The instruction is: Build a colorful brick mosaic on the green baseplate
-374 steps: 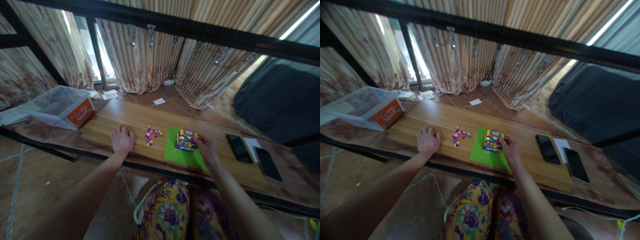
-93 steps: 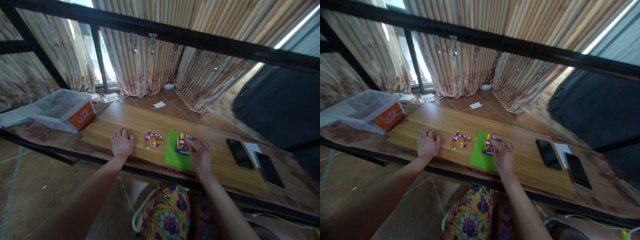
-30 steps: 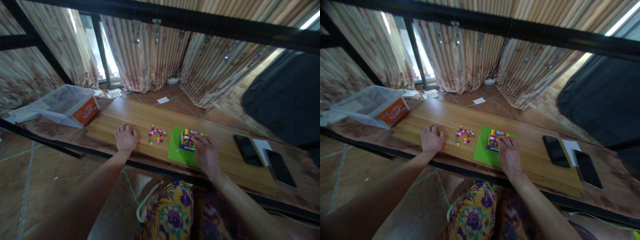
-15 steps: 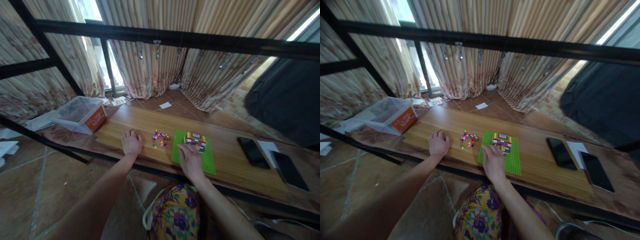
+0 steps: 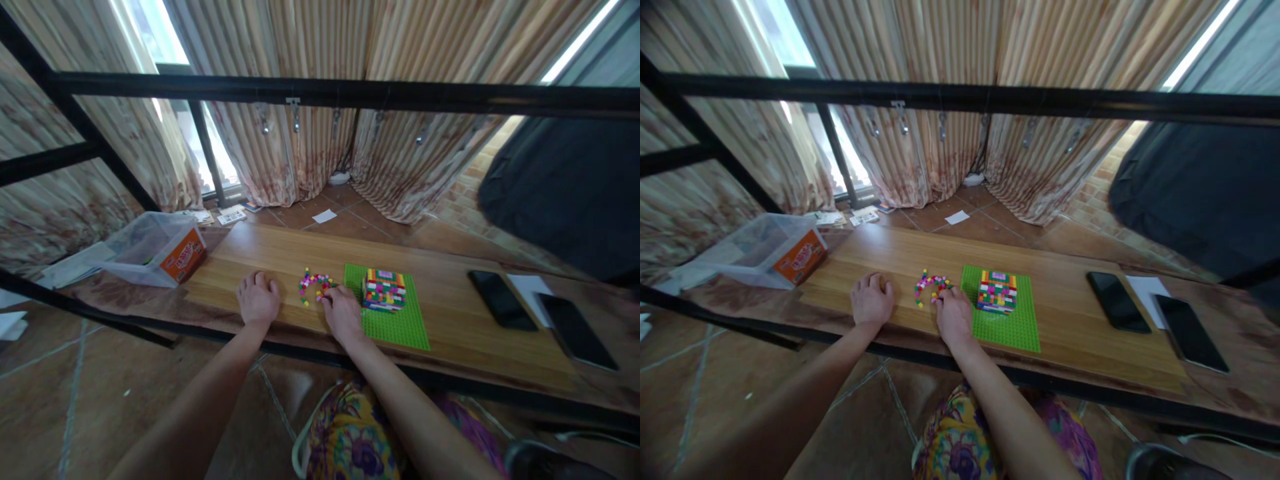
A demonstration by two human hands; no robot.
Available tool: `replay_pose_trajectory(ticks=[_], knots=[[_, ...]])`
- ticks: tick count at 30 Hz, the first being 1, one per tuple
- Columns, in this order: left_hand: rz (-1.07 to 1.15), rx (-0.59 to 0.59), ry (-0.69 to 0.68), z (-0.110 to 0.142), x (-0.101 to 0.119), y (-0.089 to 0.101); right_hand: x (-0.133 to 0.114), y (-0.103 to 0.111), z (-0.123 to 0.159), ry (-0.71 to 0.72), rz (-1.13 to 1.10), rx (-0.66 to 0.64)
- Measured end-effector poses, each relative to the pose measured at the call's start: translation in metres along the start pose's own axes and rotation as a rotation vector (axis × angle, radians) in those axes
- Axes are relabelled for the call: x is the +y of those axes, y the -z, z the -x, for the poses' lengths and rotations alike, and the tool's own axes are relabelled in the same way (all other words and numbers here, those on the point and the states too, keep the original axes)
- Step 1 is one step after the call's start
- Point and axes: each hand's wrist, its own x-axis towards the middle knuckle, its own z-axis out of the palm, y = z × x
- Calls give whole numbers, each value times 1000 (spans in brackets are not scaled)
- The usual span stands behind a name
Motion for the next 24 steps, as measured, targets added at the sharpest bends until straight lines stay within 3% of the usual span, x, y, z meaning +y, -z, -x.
replay_pose_trajectory(ticks=[7,13,19,24], knots=[[3,13,-10,-2,-2,-2,-3,24,36,9,-309,36],[20,7,-1,-2,0,2,26,57,71,-140,-495,181],[21,12,-15,-3,0,3,64,94,55,-278,-536,328],[17,-3,-5,-3,0,3,74,112,25,-253,-325,299]])
